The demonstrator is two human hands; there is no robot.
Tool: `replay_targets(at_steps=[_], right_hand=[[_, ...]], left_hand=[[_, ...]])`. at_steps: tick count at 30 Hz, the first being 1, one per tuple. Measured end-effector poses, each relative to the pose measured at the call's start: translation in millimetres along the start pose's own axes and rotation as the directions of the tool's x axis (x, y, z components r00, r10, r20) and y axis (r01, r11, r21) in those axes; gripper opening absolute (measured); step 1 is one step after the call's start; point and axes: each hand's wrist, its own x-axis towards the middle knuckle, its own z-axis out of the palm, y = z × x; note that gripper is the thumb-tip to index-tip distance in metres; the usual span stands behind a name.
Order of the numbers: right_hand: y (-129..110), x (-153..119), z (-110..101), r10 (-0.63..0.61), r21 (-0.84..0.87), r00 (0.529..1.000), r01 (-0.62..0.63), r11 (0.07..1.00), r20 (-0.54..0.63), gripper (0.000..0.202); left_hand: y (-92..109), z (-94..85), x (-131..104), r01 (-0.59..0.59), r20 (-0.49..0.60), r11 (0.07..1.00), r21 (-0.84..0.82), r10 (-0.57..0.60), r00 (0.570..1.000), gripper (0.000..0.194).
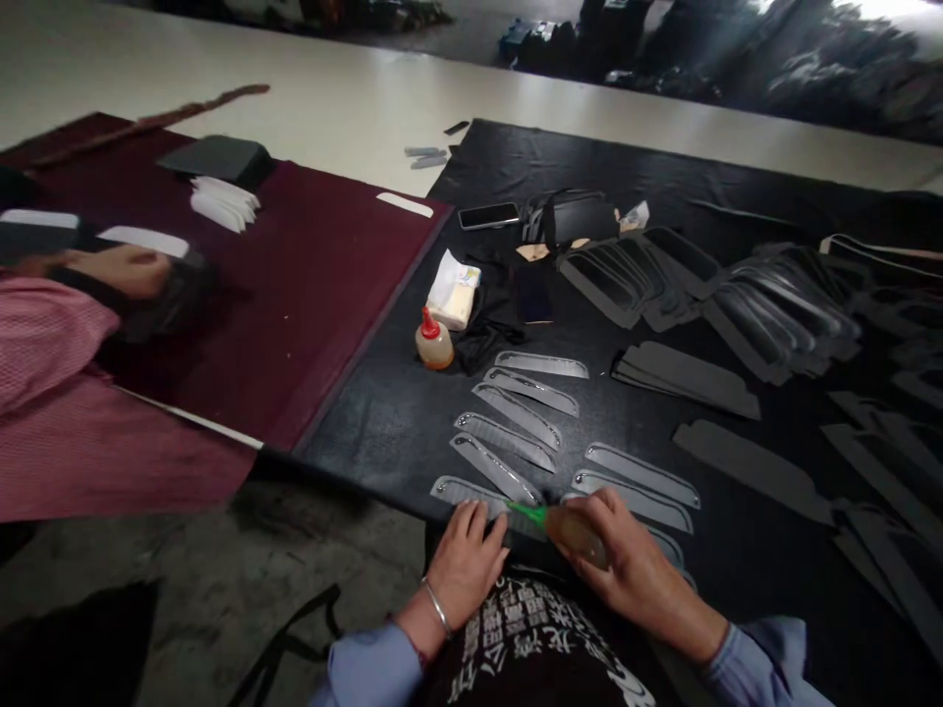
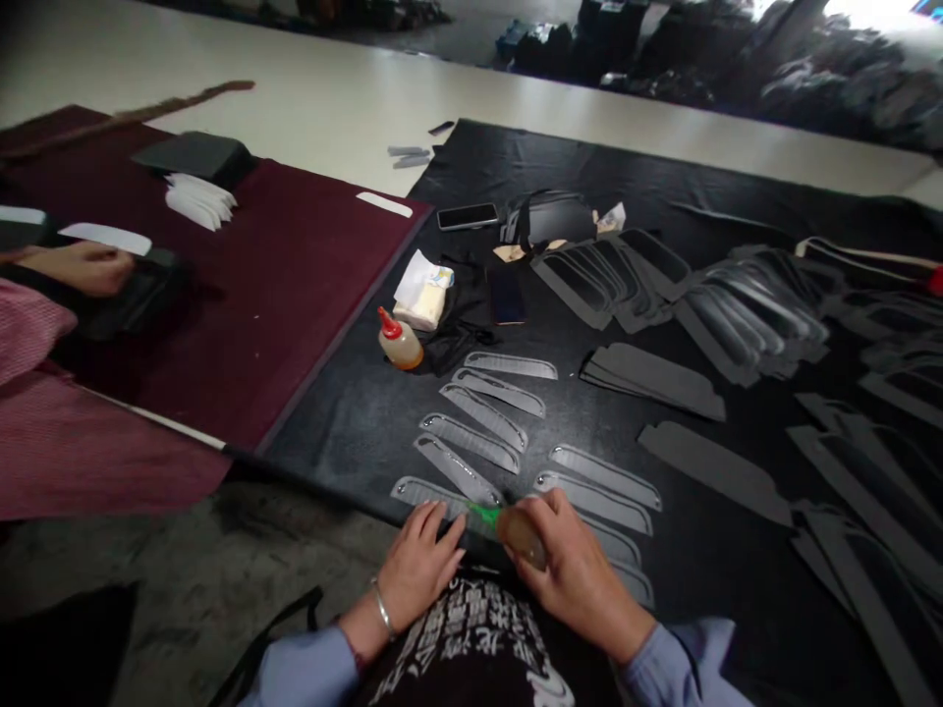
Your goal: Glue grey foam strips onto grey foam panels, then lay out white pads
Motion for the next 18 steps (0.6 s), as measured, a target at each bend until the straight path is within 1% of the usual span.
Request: replay_targets(at_steps=[2,6,8,11,14,16,18], right_hand=[[5,-6,-1,0.0,-0.001,1.0,0.0,1.0,-0.018,0.023],[12,-15,-2,0.003,-0.004,0.999,-0.003,1.0,-0.033,0.025],[15,-19,-4,0.004,-0.007,1.0,-0.005,1.0,-0.031,0.024],[19,-24,-6,0.015,-0.004,0.999,-0.015,1.0,-0.035,0.023],[22,-29,-8,0.03,0.015,0.999,-0.029,0.999,-0.04,0.023],[23,-30,-9,0.034,0.026,0.999,-0.033,0.999,-0.036,0.023],[25,-31,-9,0.033,0.028,0.999,-0.032,0.999,-0.03,0.024]], left_hand=[[3,1.0,0,-0.004,0.004,1.0,0.016,0.004,1.0,0.036],[9,6.7,-1,-0.051,-0.059,0.998,0.025,0.053,0.997,0.035],[11,9.9,-2,-0.057,-0.072,0.998,0.025,0.058,0.996,0.035],[13,11.5,-3,-0.056,-0.066,0.998,0.017,0.057,0.996,0.038],[16,9.2,-2,-0.048,-0.033,0.999,0.012,0.048,0.998,0.043],[19,7.4,-2,-0.034,-0.01,0.999,0.01,0.034,0.999,0.043],[21,6.7,-1,-0.018,-0.011,1.0,0.012,0.018,1.0,0.042]])
